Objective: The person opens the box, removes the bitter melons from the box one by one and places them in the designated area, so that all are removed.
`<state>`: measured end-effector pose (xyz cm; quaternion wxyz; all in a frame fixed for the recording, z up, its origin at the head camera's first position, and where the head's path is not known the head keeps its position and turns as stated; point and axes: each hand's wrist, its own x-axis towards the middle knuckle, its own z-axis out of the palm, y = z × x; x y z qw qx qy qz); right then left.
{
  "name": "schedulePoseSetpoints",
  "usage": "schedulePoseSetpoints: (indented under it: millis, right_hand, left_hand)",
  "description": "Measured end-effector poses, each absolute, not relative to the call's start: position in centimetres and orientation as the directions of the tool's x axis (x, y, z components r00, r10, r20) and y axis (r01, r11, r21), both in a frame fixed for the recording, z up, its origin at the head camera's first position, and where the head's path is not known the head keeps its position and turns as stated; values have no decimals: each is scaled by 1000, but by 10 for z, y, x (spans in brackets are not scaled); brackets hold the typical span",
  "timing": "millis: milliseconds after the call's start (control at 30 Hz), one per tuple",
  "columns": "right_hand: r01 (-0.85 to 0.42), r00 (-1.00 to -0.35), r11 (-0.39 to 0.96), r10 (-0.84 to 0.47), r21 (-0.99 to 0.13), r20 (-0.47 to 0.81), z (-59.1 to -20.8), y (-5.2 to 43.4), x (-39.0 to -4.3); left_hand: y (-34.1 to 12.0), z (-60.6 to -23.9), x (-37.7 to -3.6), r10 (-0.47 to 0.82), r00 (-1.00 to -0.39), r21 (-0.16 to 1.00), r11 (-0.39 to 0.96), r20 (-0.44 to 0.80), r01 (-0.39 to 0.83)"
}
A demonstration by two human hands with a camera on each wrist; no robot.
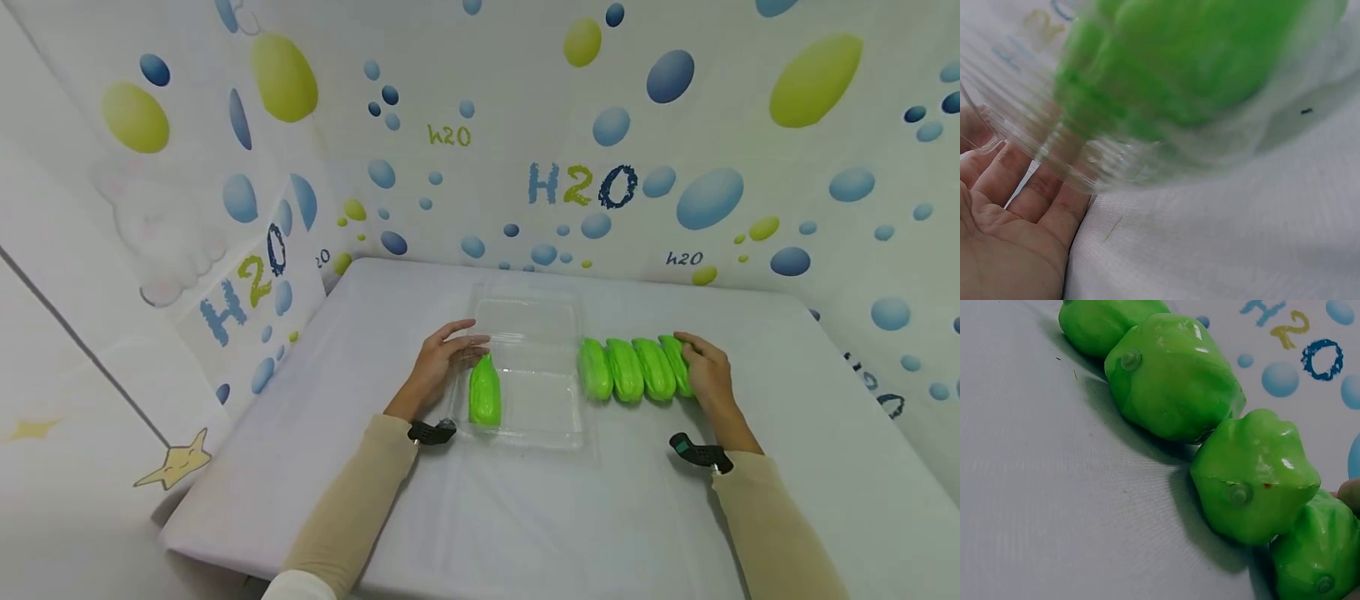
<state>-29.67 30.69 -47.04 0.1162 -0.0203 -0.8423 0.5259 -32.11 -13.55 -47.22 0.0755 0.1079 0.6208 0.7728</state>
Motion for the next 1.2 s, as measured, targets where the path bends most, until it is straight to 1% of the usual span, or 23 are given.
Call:
schedulePoseSetpoints:
  millis: [200, 333, 467, 700, 967, 1200]
  right_hand:
    - [-79, -972, 471, 158, -878, 172, -468, 303, -300]
    - [-50, -975, 482, 166, -875, 148, -467, 302, -300]
    - [-25, -975, 498, 178, -867, 130, -467, 303, -297]
    - [47, -969, 512, 233, -858, 87, -465, 306, -295]
    - [84, -956, 526, 283, -846, 81, -466, 306, -297]
    - [109, -934, 509, 347, -854, 87, -467, 301, -298]
  left_hand:
    - [-138, -470, -324, 238, -966, 978, -200, 102, 54]
    - [-139, -467, -323, 234, -969, 979, -199, 81, 34]
    - [-138, -459, -318, 261, -962, 979, -204, 77, 24]
    - [-137, -453, -311, 285, -956, 979, -206, 74, 15]
    - [-136, -459, -310, 279, -957, 976, -219, 74, 11]
    - [-136, -472, -320, 255, -963, 977, -211, 85, 31]
